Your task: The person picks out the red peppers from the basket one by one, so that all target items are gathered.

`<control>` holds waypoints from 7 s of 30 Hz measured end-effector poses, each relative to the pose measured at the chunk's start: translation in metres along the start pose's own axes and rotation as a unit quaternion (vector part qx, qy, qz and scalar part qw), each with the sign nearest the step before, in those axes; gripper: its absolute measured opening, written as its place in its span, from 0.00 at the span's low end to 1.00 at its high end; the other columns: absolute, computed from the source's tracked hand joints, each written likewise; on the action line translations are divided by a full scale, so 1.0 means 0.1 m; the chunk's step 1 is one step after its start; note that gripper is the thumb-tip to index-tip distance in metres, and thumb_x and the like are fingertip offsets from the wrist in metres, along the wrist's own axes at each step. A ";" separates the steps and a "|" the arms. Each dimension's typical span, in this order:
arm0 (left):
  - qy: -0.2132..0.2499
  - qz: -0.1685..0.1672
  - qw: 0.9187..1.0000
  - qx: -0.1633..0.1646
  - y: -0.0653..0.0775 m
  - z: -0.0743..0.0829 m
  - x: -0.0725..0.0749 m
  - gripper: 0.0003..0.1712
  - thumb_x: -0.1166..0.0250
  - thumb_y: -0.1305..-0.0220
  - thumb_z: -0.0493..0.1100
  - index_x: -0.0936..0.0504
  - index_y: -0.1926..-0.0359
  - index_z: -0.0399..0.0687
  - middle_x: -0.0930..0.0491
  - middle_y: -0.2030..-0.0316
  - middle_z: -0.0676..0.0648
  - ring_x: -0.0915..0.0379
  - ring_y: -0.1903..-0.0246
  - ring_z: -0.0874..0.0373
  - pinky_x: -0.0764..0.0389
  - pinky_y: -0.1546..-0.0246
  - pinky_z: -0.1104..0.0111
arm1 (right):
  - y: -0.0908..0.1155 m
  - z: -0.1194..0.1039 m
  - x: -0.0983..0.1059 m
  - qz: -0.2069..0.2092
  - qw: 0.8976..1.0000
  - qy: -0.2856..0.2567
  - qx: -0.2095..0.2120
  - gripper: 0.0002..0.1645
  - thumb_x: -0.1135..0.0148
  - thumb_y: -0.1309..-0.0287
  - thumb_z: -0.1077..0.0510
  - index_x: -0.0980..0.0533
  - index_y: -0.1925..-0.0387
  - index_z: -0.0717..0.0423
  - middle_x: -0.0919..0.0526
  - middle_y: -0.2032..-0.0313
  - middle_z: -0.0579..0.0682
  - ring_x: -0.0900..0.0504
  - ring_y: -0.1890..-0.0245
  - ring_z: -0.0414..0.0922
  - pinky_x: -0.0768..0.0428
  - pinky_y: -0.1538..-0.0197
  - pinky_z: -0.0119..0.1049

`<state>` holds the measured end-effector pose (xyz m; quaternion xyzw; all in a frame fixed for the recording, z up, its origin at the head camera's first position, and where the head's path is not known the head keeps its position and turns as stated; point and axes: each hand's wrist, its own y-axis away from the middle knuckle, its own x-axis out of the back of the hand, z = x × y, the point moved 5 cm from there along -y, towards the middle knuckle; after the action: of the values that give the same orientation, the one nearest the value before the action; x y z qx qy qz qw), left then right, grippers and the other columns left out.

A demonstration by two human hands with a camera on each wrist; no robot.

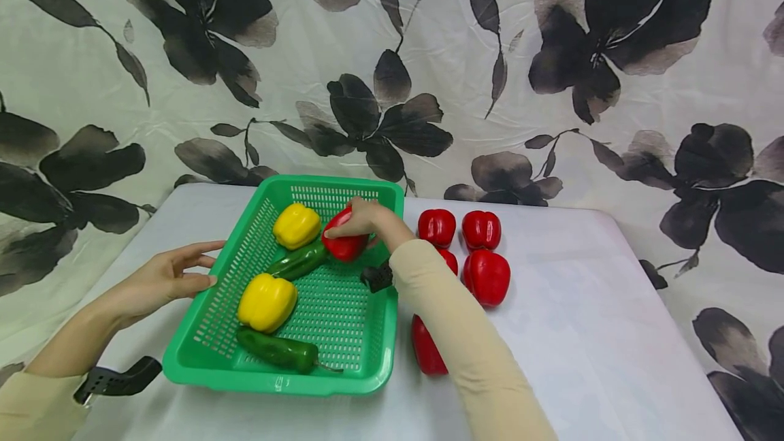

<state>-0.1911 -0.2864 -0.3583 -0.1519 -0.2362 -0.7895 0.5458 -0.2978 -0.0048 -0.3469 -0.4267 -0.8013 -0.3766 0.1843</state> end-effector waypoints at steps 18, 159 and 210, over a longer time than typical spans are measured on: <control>0.002 0.001 1.000 0.002 0.00 0.00 0.00 0.41 0.39 0.39 0.45 0.49 0.30 0.42 0.33 0.46 0.33 0.25 0.59 0.51 0.19 0.59 0.62 | 0.29 -0.19 0.13 0.042 0.995 0.023 0.092 0.46 0.34 0.51 0.48 0.46 0.35 0.52 0.37 0.43 0.57 0.28 0.50 0.52 0.17 0.65 0.40; 0.019 -0.003 1.000 0.003 0.00 0.01 0.01 0.41 0.39 0.39 0.44 0.49 0.30 0.42 0.35 0.46 0.32 0.22 0.63 0.54 0.18 0.63 0.64 | 2.14 2.20 0.06 0.220 0.971 0.071 -0.061 0.50 0.30 0.59 0.39 0.38 0.44 0.66 0.28 0.53 0.62 0.25 0.57 0.55 0.17 0.70 0.45; 0.014 -0.002 1.000 -0.006 0.00 0.00 0.00 0.40 0.40 0.38 0.43 0.49 0.30 0.40 0.32 0.47 0.32 0.23 0.62 0.54 0.19 0.61 0.65 | 2.06 2.24 0.02 0.166 0.984 0.045 -0.051 0.31 0.59 0.32 0.49 0.44 0.34 0.63 0.30 0.55 0.60 0.29 0.68 0.46 0.24 0.76 0.33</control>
<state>-0.1911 -0.2859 -0.3584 -0.1435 -0.2242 -0.7941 0.5465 -0.1240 0.2389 -0.3986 -0.5455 -0.6899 -0.4002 0.2577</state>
